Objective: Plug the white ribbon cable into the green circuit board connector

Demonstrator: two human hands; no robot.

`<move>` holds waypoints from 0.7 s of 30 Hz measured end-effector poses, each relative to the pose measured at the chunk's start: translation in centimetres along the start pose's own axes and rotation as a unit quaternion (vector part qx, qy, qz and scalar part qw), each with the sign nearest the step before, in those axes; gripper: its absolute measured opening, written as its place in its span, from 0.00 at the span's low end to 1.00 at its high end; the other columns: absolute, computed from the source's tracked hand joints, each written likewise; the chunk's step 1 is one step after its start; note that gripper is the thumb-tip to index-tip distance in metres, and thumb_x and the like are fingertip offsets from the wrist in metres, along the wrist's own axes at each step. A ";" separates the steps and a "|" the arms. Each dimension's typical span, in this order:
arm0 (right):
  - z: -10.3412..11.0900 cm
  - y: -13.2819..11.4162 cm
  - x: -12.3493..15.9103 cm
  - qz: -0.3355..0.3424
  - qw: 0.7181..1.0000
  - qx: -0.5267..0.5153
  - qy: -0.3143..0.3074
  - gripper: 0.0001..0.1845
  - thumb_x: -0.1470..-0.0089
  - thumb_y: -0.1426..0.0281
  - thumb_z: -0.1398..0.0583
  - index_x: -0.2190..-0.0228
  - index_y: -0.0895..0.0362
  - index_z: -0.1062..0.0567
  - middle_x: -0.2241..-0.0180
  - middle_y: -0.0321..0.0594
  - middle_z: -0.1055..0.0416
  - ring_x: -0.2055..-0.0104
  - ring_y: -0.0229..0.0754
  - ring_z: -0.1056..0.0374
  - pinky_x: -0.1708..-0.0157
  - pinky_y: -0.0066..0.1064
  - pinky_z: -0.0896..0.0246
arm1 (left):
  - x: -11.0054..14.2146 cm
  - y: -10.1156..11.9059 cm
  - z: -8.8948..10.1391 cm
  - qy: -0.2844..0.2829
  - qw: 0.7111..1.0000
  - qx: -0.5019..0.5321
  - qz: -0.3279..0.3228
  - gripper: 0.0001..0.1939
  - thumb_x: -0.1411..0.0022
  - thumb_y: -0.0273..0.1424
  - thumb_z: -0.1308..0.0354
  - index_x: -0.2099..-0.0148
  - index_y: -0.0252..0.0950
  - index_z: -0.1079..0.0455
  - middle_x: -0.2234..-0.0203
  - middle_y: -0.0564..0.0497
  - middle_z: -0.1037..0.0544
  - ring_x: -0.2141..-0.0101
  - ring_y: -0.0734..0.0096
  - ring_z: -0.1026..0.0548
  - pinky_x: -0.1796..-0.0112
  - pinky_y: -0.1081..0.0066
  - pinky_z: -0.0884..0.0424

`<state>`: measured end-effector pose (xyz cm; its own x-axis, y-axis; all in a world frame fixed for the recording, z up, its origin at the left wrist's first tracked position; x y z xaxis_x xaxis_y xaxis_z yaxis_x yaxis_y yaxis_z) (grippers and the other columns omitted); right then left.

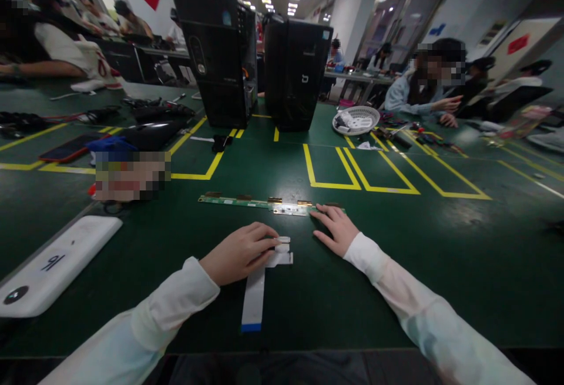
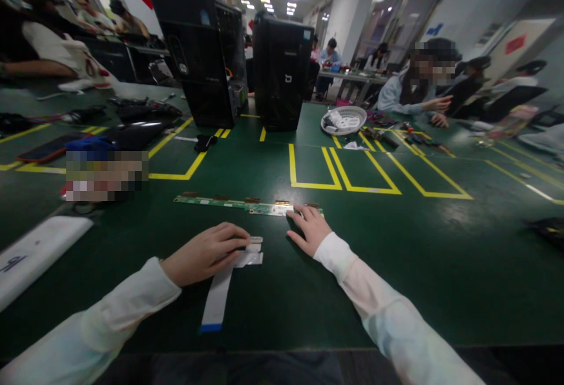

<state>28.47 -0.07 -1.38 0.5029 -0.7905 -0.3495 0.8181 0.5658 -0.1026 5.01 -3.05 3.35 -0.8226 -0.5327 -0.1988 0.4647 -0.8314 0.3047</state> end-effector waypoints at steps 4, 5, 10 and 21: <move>-0.1 -2.8 -0.4 0.030 0.999 -0.015 -0.019 0.29 0.39 0.56 0.47 0.43 0.59 0.34 0.44 0.54 0.39 0.43 0.54 0.44 0.44 0.51 0.43 | -0.3 1.0 -1.3 -0.023 0.999 -0.003 -0.029 0.18 0.33 0.31 0.50 0.42 0.39 0.35 0.49 0.46 0.27 0.51 0.64 0.30 0.51 0.62 0.30; -0.2 -3.1 -0.5 0.035 0.999 -0.017 -0.020 0.29 0.39 0.55 0.47 0.43 0.59 0.34 0.43 0.54 0.39 0.42 0.54 0.44 0.44 0.50 0.43 | -0.3 1.1 -1.5 -0.023 0.999 -0.007 -0.030 0.18 0.33 0.31 0.50 0.42 0.39 0.35 0.48 0.46 0.27 0.51 0.64 0.30 0.51 0.62 0.30; -0.4 -3.4 -0.5 0.049 0.998 -0.018 -0.026 0.29 0.38 0.55 0.49 0.41 0.57 0.34 0.42 0.54 0.41 0.41 0.54 0.45 0.43 0.51 0.44 | -0.5 1.2 -2.1 -0.009 0.999 -0.034 -0.010 0.21 0.32 0.37 0.51 0.39 0.38 0.38 0.44 0.44 0.30 0.47 0.60 0.31 0.48 0.59 0.31; -0.5 -3.2 -0.7 0.049 0.998 -0.008 -0.045 0.29 0.38 0.55 0.48 0.41 0.55 0.34 0.39 0.51 0.42 0.40 0.54 0.46 0.43 0.52 0.45 | -1.1 1.7 -3.0 -0.031 0.997 -0.058 0.043 0.36 0.34 0.52 0.57 0.35 0.30 0.43 0.38 0.38 0.37 0.39 0.53 0.38 0.42 0.54 0.39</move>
<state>25.39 -1.25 -1.28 0.6039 -0.7484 -0.2743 0.7594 0.6448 -0.0873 7.68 -4.36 1.32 -0.7951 -0.5950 -0.1173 0.5662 -0.7976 0.2080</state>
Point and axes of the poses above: each hand's wrist, its own x-axis away from the middle knuckle, its own z-axis out of the back of the hand, y = z × x, the point moved 6 cm from there along -x, towards the middle knuckle
